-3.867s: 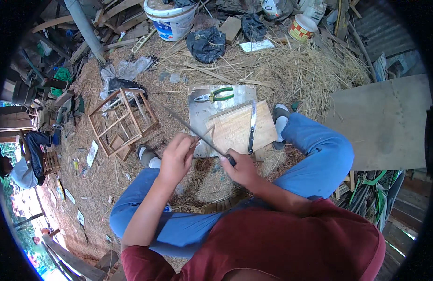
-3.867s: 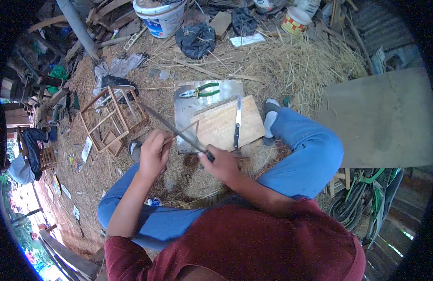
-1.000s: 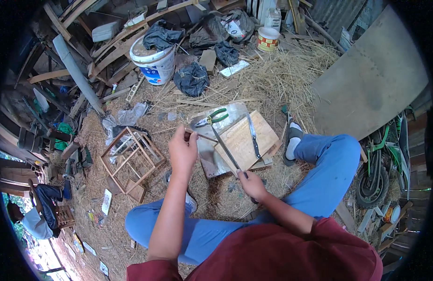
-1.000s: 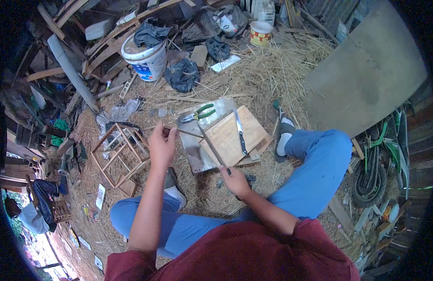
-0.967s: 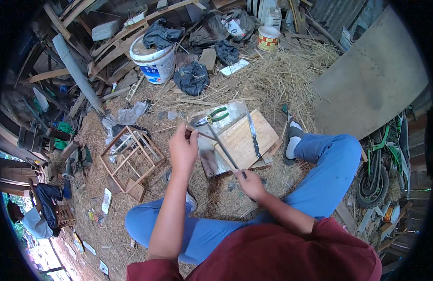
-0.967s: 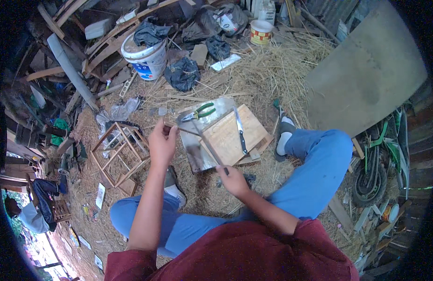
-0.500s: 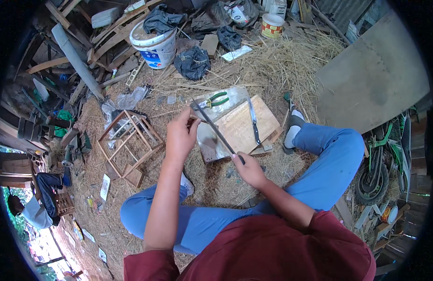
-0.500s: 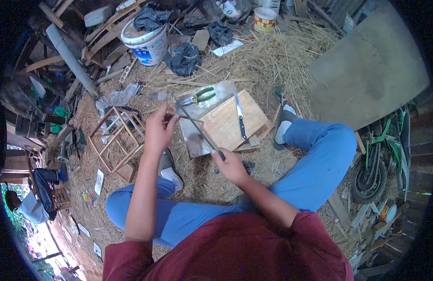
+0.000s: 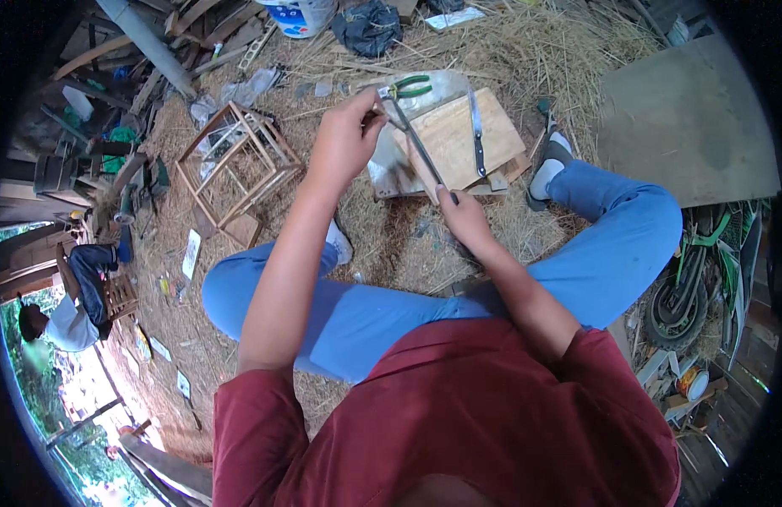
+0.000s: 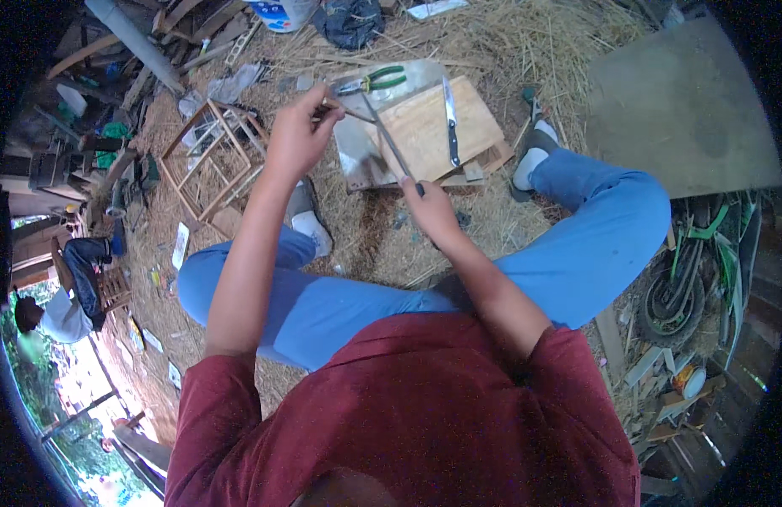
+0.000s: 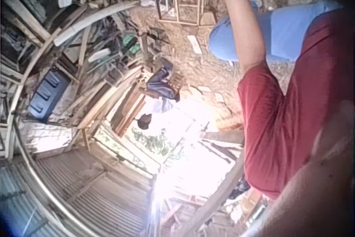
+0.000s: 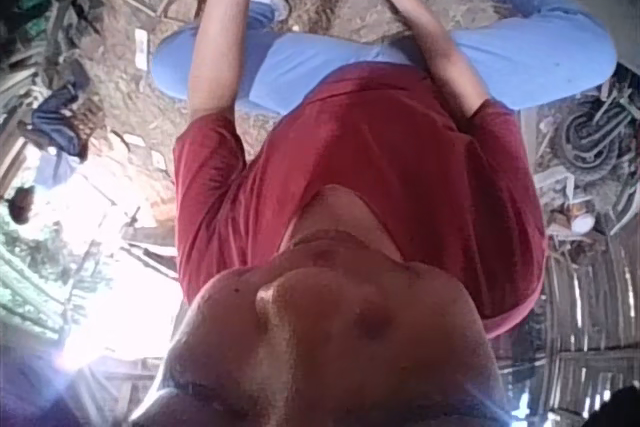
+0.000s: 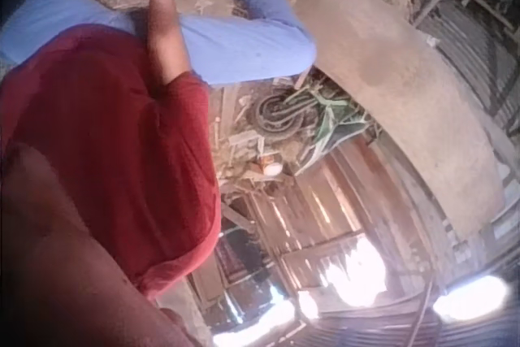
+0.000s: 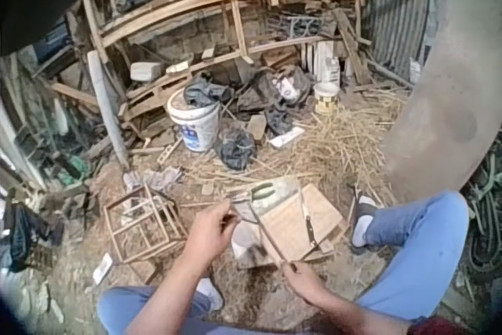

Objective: The person constructs a small wooden frame by hand, inserting thin wooden rods into the structure and using a knife to shave down additional wooden sticks.

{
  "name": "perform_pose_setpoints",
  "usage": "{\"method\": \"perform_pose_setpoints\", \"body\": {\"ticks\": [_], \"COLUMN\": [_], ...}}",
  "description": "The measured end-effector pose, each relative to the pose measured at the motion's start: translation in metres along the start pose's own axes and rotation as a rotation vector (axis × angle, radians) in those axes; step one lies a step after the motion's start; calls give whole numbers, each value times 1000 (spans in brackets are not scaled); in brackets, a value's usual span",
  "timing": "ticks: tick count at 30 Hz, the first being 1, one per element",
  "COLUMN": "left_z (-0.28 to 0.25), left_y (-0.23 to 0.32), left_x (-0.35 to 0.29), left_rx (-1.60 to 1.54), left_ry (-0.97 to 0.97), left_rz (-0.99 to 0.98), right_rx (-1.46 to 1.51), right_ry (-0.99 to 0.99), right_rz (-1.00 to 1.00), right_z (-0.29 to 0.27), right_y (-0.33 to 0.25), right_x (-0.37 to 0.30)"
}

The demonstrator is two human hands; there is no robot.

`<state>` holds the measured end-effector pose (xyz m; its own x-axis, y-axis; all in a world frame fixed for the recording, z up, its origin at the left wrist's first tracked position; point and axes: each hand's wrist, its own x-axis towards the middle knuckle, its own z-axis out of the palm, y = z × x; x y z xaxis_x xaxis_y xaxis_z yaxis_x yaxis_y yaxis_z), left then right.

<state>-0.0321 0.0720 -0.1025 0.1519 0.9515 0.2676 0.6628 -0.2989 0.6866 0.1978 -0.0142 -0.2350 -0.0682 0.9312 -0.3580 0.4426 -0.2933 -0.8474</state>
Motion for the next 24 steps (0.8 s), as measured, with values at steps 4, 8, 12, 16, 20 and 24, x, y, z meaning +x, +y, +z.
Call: {"method": "perform_pose_setpoints", "body": {"ticks": [4, 8, 12, 16, 20, 24], "left_z": [0, 3, 8, 2, 5, 14], "left_y": [2, 2, 6, 8, 10, 5], "left_x": [-6, -28, -46, -53, -54, -63], "left_rx": [92, 141, 51, 27, 66, 61], "left_ry": [6, 40, 127, 90, 90, 169], "left_rz": [10, 7, 30, -104, -58, -56], "right_rx": [31, 351, 475, 506, 451, 399], "right_ry": [-42, -180, -180, -206, -162, -124], "right_rz": [141, 345, 405, 425, 368, 331], "right_z": [5, 4, 6, 13, 16, 17], "right_y": [26, 8, 0, 1, 3, 3], "right_x": [10, 0, -3, -3, -2, -1]}}
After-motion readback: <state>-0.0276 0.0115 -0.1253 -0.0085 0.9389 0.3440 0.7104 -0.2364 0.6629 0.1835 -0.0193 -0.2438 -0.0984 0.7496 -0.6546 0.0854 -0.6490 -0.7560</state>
